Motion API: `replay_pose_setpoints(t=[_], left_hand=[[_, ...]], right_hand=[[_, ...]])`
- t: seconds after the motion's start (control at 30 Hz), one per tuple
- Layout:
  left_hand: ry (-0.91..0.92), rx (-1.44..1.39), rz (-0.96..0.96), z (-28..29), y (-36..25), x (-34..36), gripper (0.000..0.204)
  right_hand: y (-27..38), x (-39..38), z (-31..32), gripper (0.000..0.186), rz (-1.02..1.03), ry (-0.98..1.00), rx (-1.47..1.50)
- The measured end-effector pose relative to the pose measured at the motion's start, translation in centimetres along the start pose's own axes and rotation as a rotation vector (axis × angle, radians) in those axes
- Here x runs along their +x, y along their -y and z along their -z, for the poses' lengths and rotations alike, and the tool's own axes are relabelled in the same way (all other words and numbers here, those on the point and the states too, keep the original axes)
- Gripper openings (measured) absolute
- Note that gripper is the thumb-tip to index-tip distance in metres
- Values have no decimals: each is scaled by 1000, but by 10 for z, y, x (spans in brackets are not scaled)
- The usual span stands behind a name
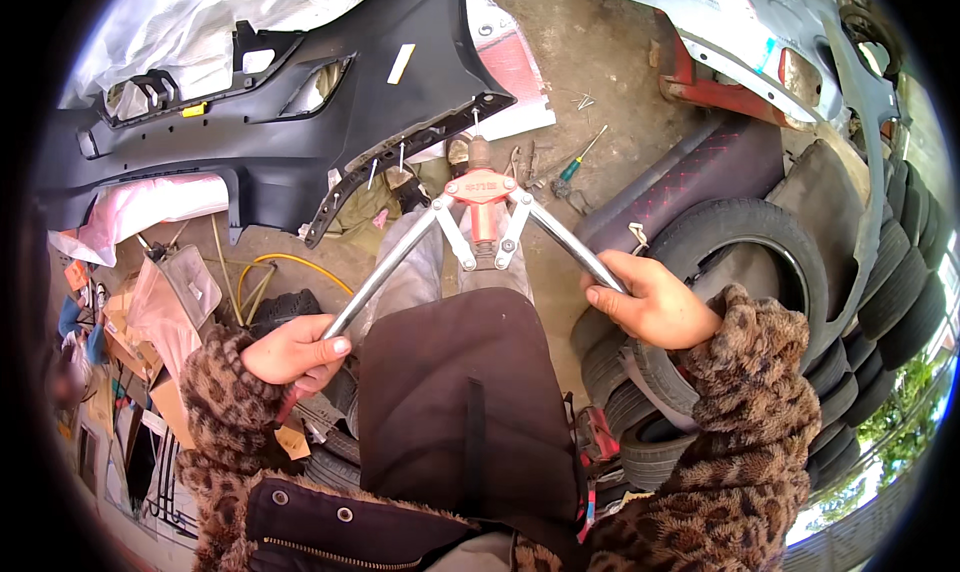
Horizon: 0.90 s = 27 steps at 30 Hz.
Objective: The person uses a red rivet gun to install fasteners into a black car bumper. They handle small metal rivets and a pair of pliers, then repeatedly position the rivet gun and squeeze the handles to secure the fasteners along the bumper edge.
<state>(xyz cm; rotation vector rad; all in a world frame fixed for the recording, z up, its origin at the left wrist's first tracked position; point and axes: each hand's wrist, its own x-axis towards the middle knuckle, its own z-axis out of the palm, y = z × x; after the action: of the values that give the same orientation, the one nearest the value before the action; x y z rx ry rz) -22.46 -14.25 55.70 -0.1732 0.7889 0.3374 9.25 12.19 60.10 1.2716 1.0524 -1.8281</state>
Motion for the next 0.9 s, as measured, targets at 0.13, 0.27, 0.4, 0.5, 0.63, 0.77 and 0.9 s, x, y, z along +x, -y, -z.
replay_pose_setpoints(t=[0.13, 0.27, 0.4, 0.5, 0.63, 0.77, 0.9], left_hand=[[-14, 105, -19, 30, -14, 1, 38], [-146, -172, -170, -72, 9, 34, 34], [-224, -426, -310, -142, 18, 67, 31], [-113, -354, -220, -120, 16, 46, 30], [23, -112, -31, -24, -6, 2, 35], [-34, -79, -90, -21, -2, 12, 39], [-155, -425, -265, -118, 19, 48, 31]], right_hand=[[-2, 10, -11, 7, -16, -47, 127], [-1, 14, -71, 7, -12, -162, 506], [13, 27, -116, 10, 56, -209, 707], [14, 12, -87, 8, -37, -135, 574], [17, -8, -16, 9, -165, 56, 349], [7, 14, -62, 9, -101, -99, 406], [18, 31, -129, 12, 67, -154, 823]])
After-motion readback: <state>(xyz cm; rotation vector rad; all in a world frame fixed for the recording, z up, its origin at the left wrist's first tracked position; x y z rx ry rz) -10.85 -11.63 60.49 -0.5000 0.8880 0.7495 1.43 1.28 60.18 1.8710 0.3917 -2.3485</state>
